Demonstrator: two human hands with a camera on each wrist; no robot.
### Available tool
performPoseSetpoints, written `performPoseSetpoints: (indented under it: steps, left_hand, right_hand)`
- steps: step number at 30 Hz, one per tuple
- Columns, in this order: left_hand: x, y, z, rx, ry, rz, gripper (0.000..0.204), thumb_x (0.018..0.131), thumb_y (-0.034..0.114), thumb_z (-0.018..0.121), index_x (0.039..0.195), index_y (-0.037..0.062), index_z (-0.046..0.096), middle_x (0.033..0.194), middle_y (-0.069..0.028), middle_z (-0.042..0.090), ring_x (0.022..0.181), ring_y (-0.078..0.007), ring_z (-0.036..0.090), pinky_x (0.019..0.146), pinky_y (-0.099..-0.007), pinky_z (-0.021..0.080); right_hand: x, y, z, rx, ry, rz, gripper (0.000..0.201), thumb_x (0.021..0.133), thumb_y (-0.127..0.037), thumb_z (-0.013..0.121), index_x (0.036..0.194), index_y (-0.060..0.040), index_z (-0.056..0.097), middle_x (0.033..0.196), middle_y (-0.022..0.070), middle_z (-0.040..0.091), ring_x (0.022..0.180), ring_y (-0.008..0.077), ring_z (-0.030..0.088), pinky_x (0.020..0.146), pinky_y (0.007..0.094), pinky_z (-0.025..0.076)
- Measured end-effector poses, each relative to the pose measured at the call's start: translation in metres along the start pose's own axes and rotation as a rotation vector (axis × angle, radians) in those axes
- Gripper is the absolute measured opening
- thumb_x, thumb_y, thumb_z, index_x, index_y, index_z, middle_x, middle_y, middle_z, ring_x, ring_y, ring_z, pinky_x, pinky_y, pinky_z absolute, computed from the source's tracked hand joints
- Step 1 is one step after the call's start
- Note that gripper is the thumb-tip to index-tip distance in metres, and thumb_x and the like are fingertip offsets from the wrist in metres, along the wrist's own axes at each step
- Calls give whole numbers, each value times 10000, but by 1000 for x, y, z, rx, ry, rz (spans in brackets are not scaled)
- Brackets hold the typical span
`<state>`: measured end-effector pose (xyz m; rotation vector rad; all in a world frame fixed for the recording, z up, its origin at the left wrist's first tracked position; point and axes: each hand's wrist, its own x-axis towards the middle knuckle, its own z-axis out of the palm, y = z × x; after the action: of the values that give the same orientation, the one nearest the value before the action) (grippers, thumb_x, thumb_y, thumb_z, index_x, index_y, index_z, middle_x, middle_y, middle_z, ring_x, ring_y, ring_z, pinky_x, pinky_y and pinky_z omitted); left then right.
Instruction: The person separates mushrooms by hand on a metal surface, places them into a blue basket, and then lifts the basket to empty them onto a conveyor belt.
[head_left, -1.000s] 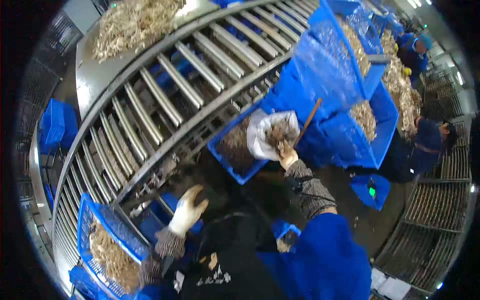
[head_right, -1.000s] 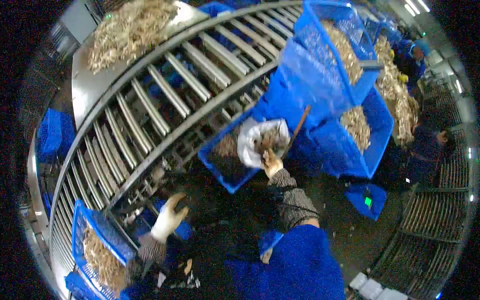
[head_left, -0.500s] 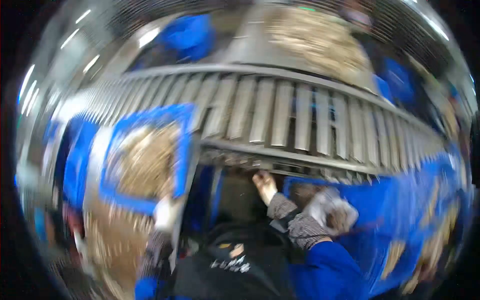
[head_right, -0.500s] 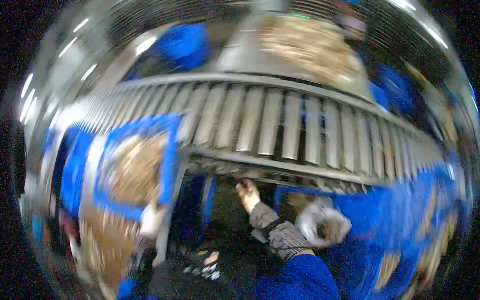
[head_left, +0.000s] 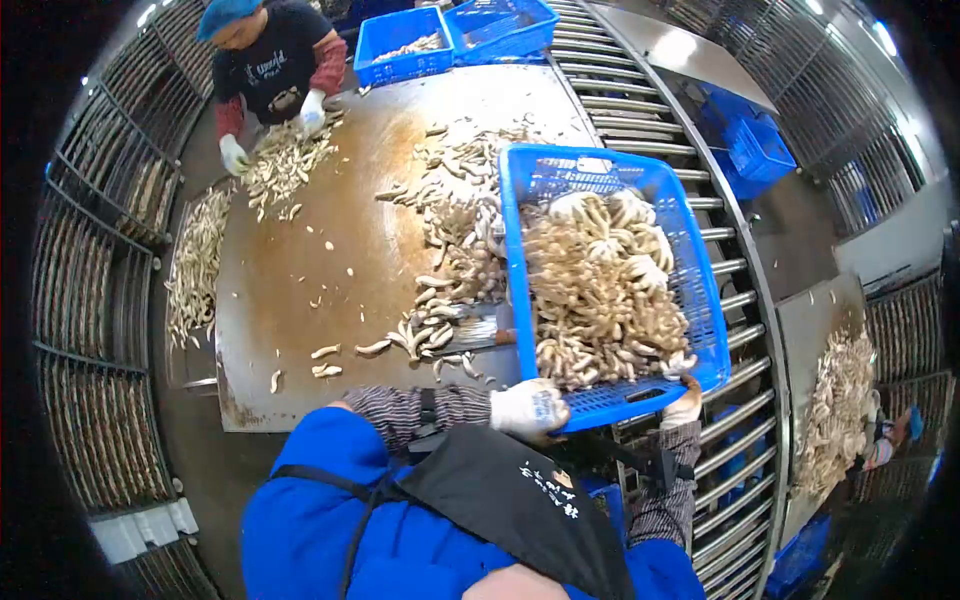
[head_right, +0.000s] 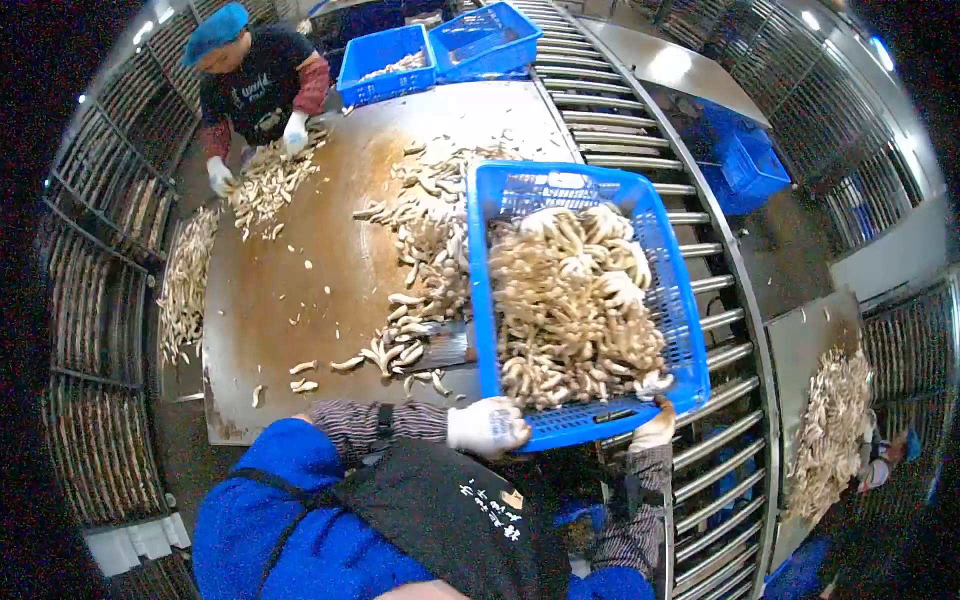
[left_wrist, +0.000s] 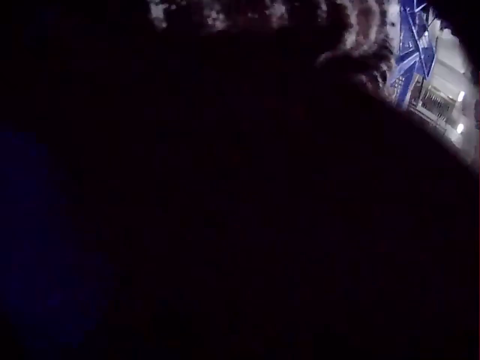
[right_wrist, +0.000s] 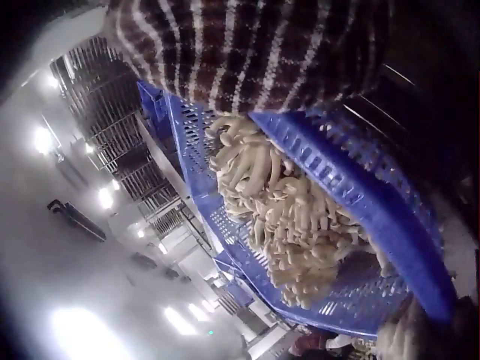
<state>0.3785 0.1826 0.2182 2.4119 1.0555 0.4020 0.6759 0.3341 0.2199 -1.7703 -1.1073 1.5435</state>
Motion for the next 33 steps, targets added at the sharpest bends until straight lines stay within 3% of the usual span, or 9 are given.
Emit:
performPoseSetpoints:
  steps: [3, 6, 7, 16, 19, 26, 28, 30, 33]
  left_hand:
    - [13, -32, 46, 69, 63, 37, 384, 638, 349, 667, 883, 72, 561, 760, -38, 565, 759, -239, 590, 693, -373, 485]
    - [23, -52, 71, 112, 13, 125, 428, 624, 377, 677, 915, 84, 564, 781, -33, 567, 762, -234, 585, 698, -365, 482]
    - [29, -65, 80, 115, 25, 113, 428, 624, 377, 677, 915, 84, 564, 781, -33, 567, 762, -234, 585, 698, -365, 482]
    - [84, -164, 128, 331, 367, 266, 301, 795, 218, 546, 1044, 51, 562, 877, -85, 562, 908, -250, 552, 938, -423, 414]
    - [98, -196, 139, 333, 422, 195, 348, 815, 232, 576, 1109, 48, 547, 938, -94, 584, 1009, -274, 559, 1044, -459, 354]
    - [140, -242, 167, 151, 249, -243, 616, 783, 203, 667, 1318, 6, 433, 1264, -191, 533, 1230, -321, 480, 1103, -456, 299]
    - [138, -265, 143, -421, 195, -335, 673, 803, 150, 639, 1388, -16, 351, 1353, -202, 473, 1264, -334, 447, 1096, -424, 313]
    - [106, -265, 88, -956, 611, -253, 653, 838, 129, 589, 1425, 23, 321, 1346, -163, 480, 1224, -249, 469, 1060, -375, 354]
    - [14, -254, -3, -1147, 1171, -302, 657, 946, 472, 493, 1410, 26, 360, 1326, -118, 512, 1173, -208, 515, 1012, -364, 417]
  right_hand:
    - [66, 51, -18, 889, -71, 142, 435, 873, -270, 407, 1184, 16, 513, 1288, 210, 528, 1159, 348, 519, 1046, 493, 371]
    - [65, 74, -38, 316, -225, -199, 461, 859, -250, 391, 1218, 28, 468, 1294, 198, 538, 1182, 349, 510, 1047, 491, 372]
    - [65, 70, -29, 859, -182, -4, 405, 860, -235, 413, 1145, 42, 493, 1216, 213, 587, 1092, 351, 575, 983, 458, 446]
    - [125, 62, 1, -452, 503, -519, 442, 878, -288, 514, 1231, -26, 555, 1199, 183, 579, 969, 286, 622, 833, 429, 534]
    - [172, 59, 24, 725, 373, -712, 326, 860, -201, 583, 1057, 50, 648, 997, 127, 664, 857, 223, 636, 754, 358, 550]
    - [215, 33, 76, 343, 484, -1420, 447, 807, -104, 694, 1189, 71, 542, 1069, 173, 636, 805, 214, 614, 771, 327, 527]
    - [203, 7, 114, 144, 429, -1281, 436, 829, -74, 681, 1220, 47, 529, 1109, 154, 619, 948, 216, 601, 899, 353, 482]
    - [215, 17, 152, 578, 84, -1092, 436, 877, -140, 634, 1262, 20, 505, 1150, 133, 602, 1026, 208, 582, 925, 360, 478]
    - [131, -3, 227, 1749, -1068, 129, 504, 893, -304, 578, 1314, -53, 462, 1247, 135, 528, 1066, 269, 554, 914, 413, 480]
